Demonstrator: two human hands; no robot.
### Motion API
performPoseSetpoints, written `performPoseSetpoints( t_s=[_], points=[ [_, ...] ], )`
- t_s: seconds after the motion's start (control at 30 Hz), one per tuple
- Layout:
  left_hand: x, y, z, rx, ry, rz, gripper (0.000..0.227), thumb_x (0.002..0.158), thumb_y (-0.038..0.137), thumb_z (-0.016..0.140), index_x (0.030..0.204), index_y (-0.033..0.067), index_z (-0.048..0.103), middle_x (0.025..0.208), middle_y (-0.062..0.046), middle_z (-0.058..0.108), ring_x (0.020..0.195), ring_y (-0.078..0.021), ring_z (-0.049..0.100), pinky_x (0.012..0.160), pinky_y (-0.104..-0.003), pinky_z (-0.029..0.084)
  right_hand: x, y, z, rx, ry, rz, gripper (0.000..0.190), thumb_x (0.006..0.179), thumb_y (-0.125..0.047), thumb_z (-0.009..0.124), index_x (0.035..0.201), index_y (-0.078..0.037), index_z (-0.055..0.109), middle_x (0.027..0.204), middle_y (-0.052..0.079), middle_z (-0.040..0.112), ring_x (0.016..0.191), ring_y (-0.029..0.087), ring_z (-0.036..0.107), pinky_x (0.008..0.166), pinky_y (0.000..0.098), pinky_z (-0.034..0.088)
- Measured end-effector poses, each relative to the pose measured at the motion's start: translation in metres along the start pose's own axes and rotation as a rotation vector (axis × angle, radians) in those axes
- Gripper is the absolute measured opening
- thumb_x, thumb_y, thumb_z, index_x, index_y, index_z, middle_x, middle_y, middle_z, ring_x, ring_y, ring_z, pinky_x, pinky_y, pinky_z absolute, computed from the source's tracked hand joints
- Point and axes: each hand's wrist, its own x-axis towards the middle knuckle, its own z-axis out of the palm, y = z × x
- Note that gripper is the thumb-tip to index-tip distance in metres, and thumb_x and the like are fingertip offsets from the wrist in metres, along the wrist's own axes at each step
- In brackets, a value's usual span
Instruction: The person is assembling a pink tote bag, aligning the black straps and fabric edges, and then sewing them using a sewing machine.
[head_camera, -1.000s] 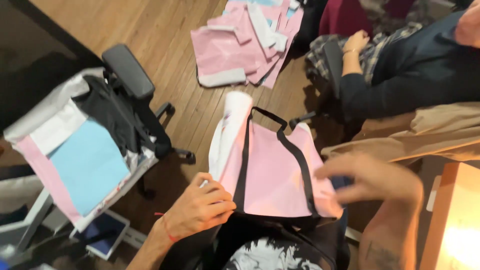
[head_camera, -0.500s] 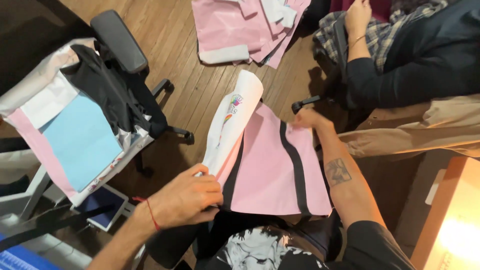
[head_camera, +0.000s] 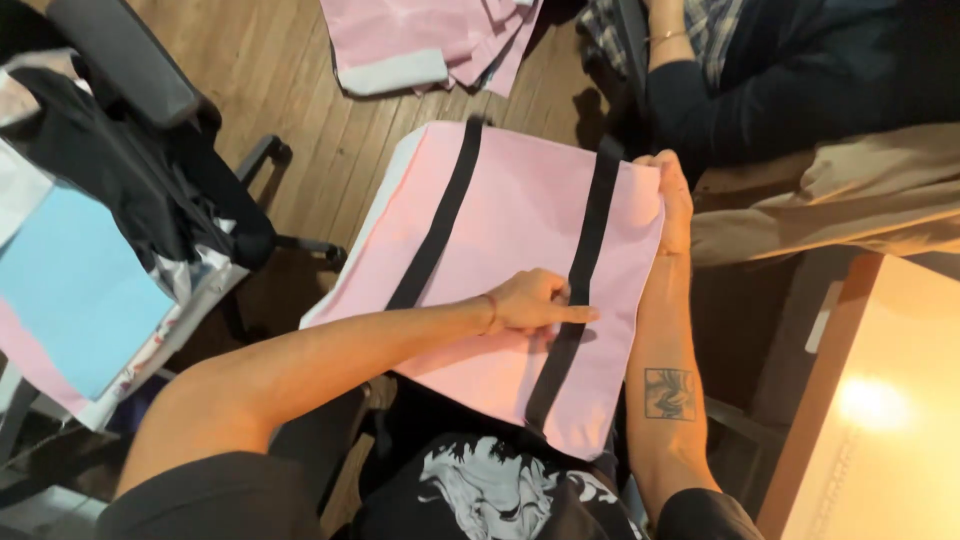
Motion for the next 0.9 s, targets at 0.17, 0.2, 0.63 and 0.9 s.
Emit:
performPoseSetpoints(
  t_s=[0.17, 0.2, 0.63, 0.9],
  points=[
    [0.044, -0.084, 0.044, -0.737, 0.061, 0.19, 0.03, 0.088, 0.001, 0.078, 0.114, -0.0044, 0.063, 0.084, -0.005, 0.067, 0.076, -0.0117, 0.075, 0.068, -0.028, 0.061, -0.02, -0.007, -0.02, -0.204, 0.133, -0.028, 0.022, 0.113, -0.025, 0.062, 0.1, -0.009, 0.055, 0.1, 0.004, 0.063, 0.085, 0.012, 0.057, 0.077, 0.0266, 0.051],
    [0.038, -0.079, 0.043, -0.751, 0.085, 0.142, 0.034, 0.086, 0.001, 0.074, 0.117, -0.0028, 0.06, 0.077, -0.005, 0.064, 0.061, -0.0123, 0.066, 0.056, -0.028, 0.054, -0.025, -0.012, -0.016, -0.58, 0.18, -0.107, 0.014, 0.109, -0.018, 0.064, 0.107, -0.006, 0.057, 0.105, 0.006, 0.063, 0.091, 0.015, 0.058, 0.082, 0.0288, 0.051],
    [-0.024, -0.086, 0.032, -0.823, 0.313, 0.028, 0.055, 0.088, 0.004, 0.062, 0.142, 0.0067, 0.052, 0.069, 0.003, 0.046, 0.046, -0.0089, 0.046, 0.043, -0.027, 0.041, -0.03, 0.006, 0.089, -2.152, -0.441, 0.216, 0.023, 0.092, -0.034, 0.078, 0.092, -0.011, 0.08, 0.093, 0.01, 0.068, 0.092, 0.032, 0.064, 0.083, 0.0451, 0.05],
    [-0.022, -0.125, 0.017, -0.803, 0.387, 0.028, 0.065, 0.089, 0.006, 0.061, 0.151, 0.0038, 0.039, 0.07, -0.001, 0.052, 0.046, -0.0105, 0.047, 0.043, -0.029, 0.04, 0.031, 0.062, 0.028, -1.854, -0.68, 0.005, 0.084, 0.058, -0.028, 0.082, 0.136, -0.008, 0.057, 0.108, 0.016, 0.063, 0.1, 0.037, 0.058, 0.081, 0.0469, 0.046]
  ],
)
